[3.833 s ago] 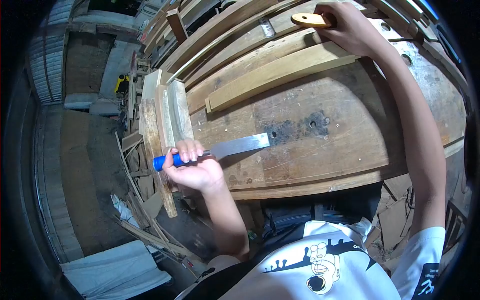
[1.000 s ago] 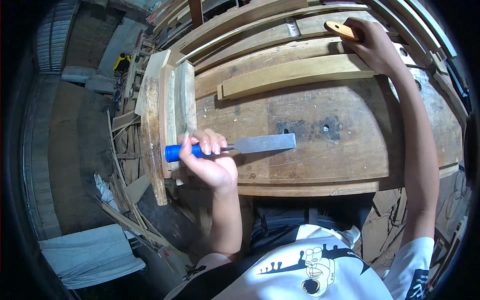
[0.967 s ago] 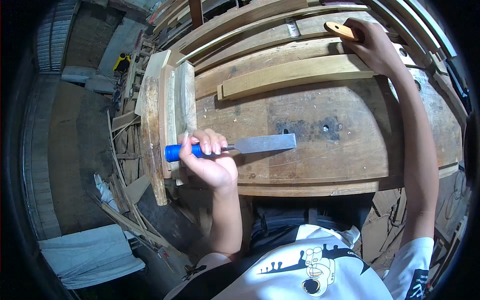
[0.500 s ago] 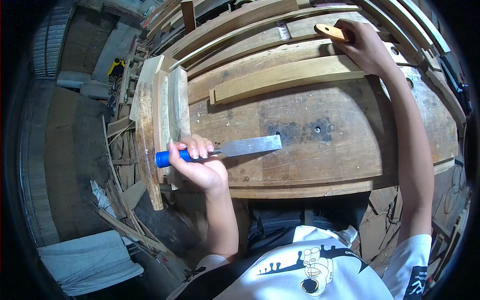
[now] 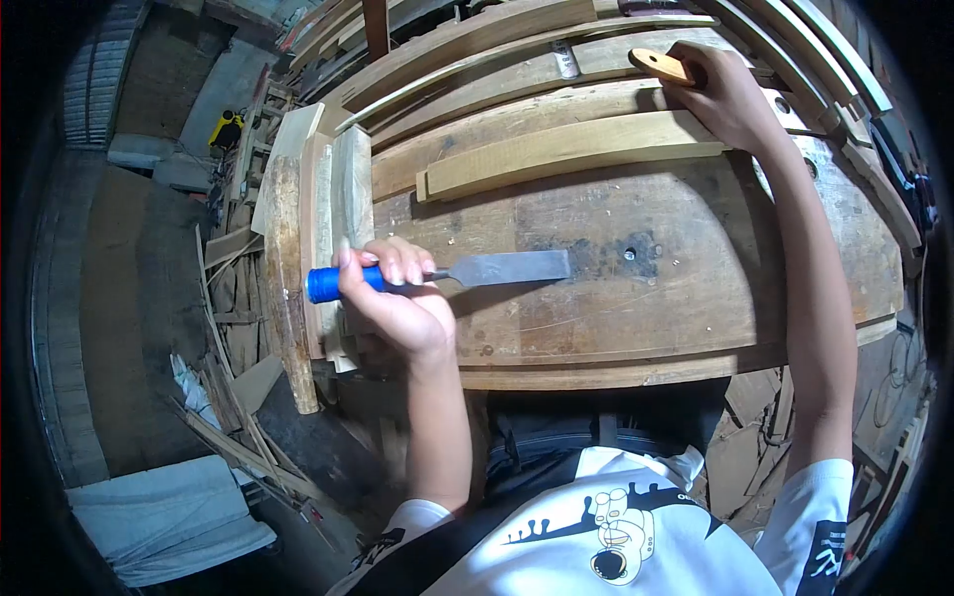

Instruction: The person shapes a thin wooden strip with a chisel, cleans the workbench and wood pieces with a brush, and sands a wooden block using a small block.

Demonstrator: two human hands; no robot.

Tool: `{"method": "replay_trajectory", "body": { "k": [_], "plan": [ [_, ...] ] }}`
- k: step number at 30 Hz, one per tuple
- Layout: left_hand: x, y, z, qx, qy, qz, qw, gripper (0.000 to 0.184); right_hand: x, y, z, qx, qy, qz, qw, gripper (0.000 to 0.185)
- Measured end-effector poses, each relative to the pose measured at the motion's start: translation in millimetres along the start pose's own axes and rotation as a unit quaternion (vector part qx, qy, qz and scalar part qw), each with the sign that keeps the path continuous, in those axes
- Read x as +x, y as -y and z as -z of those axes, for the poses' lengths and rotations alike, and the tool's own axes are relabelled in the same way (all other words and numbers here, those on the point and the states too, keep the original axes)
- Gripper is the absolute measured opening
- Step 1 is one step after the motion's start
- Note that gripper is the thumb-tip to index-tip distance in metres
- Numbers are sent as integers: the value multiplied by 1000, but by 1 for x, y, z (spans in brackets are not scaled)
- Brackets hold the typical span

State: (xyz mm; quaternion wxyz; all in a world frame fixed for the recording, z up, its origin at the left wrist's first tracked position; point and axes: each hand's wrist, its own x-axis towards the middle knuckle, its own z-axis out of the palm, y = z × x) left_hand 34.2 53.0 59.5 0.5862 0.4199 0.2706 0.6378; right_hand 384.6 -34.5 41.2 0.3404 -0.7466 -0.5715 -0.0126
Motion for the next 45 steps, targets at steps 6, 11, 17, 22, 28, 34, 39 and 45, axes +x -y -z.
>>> {"method": "replay_trajectory", "body": {
  "k": [6,11,17,22,28,34,39,45],
  "plan": [
    [-1,4,4,-19,2,16,1000,23,1,5,3,-34,20,-21,999,29],
    [5,-2,5,-2,4,3,1000,24,1,0,1,-26,16,-16,999,29],
    [-3,-3,-1,-4,9,5,1000,24,2,3,1,-30,19,-12,999,28],
    [4,-5,6,17,8,-2,1000,25,3,-1,1,-32,32,-23,999,29],
    [1,-3,3,-7,-2,17,1000,25,1,6,5,-29,19,-10,999,28],
    [4,-6,4,19,15,-7,1000,25,3,9,8,-39,41,-26,998,28],
    [10,-5,10,5,7,15,1000,25,1,-11,-8,8,-22,25,999,25],
    [8,1,22,-18,-17,33,999,26,0,-2,0,-7,-1,7,1000,24]
  ]
}}
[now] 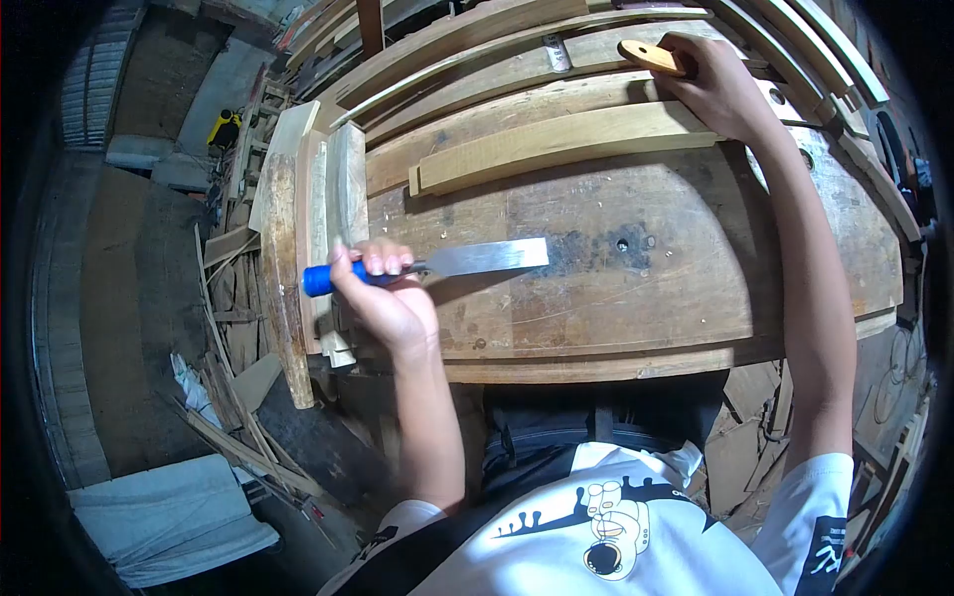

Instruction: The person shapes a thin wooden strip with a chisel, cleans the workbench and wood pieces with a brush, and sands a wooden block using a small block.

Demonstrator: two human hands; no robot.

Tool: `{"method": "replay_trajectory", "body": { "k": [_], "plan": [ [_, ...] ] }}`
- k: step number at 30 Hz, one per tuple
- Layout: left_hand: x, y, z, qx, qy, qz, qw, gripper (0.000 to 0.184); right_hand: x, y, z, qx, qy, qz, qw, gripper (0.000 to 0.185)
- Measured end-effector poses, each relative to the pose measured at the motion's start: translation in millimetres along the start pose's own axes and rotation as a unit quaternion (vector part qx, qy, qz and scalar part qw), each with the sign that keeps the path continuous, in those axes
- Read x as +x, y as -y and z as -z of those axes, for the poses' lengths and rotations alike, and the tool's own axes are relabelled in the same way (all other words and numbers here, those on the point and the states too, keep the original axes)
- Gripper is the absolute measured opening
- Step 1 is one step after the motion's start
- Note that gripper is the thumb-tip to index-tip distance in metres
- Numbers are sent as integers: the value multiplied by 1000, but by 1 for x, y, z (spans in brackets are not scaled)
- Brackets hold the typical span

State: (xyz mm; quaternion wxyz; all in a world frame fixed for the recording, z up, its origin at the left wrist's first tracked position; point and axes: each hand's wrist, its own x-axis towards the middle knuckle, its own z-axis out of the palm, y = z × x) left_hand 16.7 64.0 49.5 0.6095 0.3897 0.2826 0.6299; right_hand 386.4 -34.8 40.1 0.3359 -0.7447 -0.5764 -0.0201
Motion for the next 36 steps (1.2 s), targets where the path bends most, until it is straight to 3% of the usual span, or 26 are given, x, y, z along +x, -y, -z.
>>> {"method": "replay_trajectory", "body": {
  "k": [7,15,29,32,36],
  "plan": [
    [6,-6,3,40,1,-15,999,31,1,0,0,-7,-1,3,1000,25],
    [-2,-7,-9,40,37,-19,998,25,1,-11,-9,3,-32,41,999,22],
    [7,-12,0,56,5,-35,998,30,0,-12,-13,25,-66,60,996,22],
    [2,-9,-3,45,17,-34,998,28,-1,0,-3,9,-6,-7,1000,22],
    [-8,-5,-19,42,34,-14,998,26,0,-7,-7,-14,-35,35,999,22]
  ]
}}
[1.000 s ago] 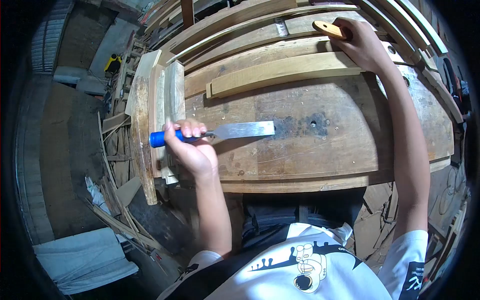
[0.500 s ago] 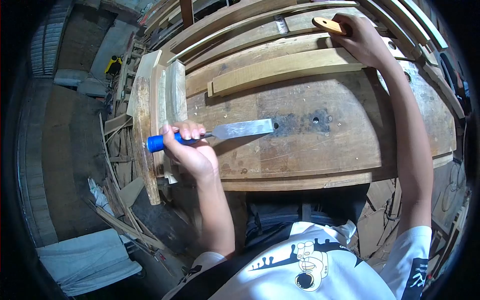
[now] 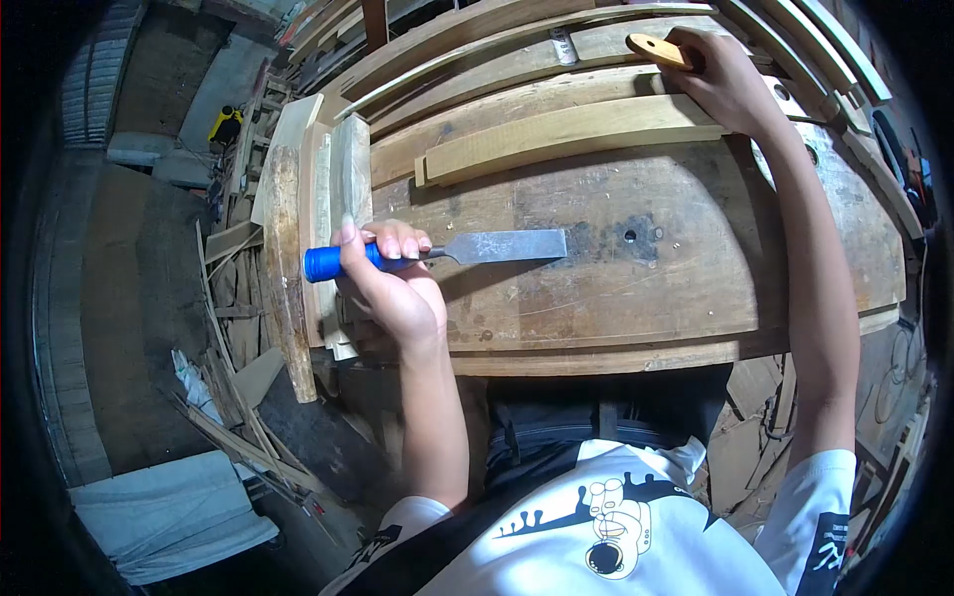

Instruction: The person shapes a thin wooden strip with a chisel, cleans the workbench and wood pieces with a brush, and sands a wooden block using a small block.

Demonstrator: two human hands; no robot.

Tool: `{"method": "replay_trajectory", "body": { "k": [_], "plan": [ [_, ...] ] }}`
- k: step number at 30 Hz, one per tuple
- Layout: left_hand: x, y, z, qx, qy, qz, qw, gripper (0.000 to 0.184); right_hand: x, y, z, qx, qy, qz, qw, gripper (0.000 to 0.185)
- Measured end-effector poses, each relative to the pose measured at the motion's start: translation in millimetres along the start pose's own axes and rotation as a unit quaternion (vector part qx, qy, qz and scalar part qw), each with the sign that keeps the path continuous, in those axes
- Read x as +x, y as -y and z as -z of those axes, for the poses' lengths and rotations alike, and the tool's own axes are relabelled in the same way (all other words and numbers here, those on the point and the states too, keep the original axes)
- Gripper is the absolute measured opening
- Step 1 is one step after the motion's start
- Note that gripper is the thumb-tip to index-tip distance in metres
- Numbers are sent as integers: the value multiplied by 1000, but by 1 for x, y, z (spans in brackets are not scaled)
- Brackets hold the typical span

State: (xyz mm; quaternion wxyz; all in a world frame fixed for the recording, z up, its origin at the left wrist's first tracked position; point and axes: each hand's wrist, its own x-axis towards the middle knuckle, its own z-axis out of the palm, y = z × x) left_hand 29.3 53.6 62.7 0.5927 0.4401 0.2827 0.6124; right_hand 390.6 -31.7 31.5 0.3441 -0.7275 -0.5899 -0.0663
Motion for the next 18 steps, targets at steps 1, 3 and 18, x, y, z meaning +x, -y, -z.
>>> {"method": "replay_trajectory", "body": {
  "k": [1,3,18],
  "plan": [
    [2,-1,1,-2,-15,2,1000,26,-1,-2,-2,8,-6,7,1000,22],
    [10,-4,18,0,6,-3,1000,26,0,-6,-4,18,-13,10,1000,22],
    [2,6,7,-12,-11,-5,1000,27,1,7,6,14,39,-35,999,23]
  ]
}}
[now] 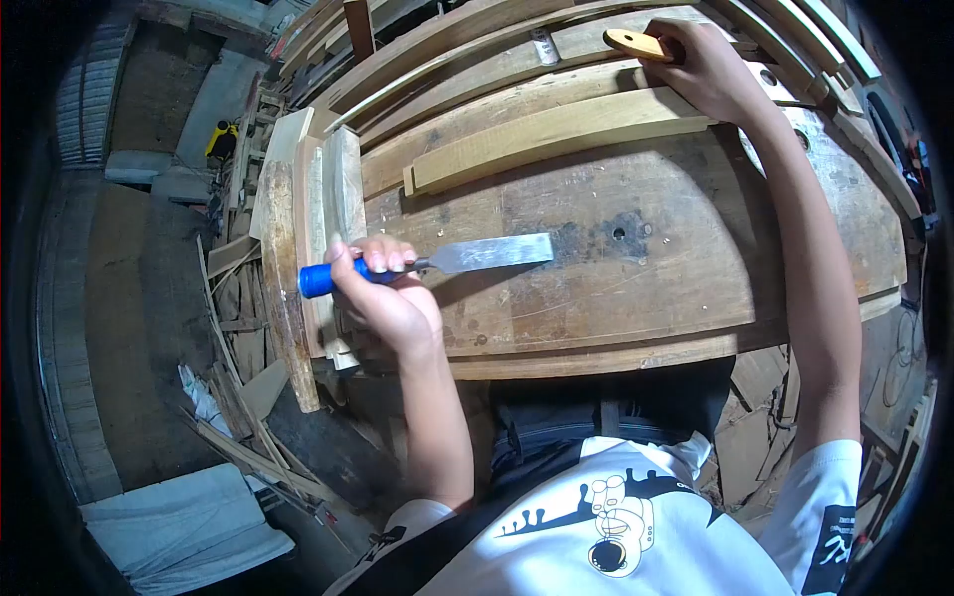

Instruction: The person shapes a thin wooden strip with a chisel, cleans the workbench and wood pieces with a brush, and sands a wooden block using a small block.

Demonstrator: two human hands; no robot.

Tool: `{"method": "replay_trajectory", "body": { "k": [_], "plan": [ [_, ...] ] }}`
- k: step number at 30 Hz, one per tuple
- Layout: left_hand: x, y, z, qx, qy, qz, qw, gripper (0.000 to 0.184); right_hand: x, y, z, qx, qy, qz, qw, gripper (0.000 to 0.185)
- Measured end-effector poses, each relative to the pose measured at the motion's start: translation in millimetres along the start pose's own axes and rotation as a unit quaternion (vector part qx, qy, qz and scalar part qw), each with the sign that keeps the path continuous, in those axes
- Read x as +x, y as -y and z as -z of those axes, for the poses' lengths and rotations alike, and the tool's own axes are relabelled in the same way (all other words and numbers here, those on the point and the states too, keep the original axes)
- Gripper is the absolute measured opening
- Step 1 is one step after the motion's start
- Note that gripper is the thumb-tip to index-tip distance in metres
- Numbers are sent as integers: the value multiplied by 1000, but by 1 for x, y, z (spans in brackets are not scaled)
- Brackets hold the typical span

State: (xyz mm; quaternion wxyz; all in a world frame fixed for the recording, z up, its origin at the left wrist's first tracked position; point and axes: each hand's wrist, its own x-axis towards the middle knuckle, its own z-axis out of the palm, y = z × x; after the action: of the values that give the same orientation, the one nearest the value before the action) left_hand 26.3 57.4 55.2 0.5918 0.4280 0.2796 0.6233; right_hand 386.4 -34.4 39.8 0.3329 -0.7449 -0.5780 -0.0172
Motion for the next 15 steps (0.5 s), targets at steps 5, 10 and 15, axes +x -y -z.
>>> {"method": "replay_trajectory", "body": {
  "k": [5,10,15],
  "plan": [
    [1,-3,-3,7,-6,-3,1000,30,-1,-3,-4,9,-23,19,1000,23],
    [2,-3,-3,16,-16,-14,1000,31,1,2,-1,-2,-4,10,1000,23],
    [-1,-6,-3,28,3,-28,999,29,2,-4,-5,0,-32,30,999,23]
  ]
}}
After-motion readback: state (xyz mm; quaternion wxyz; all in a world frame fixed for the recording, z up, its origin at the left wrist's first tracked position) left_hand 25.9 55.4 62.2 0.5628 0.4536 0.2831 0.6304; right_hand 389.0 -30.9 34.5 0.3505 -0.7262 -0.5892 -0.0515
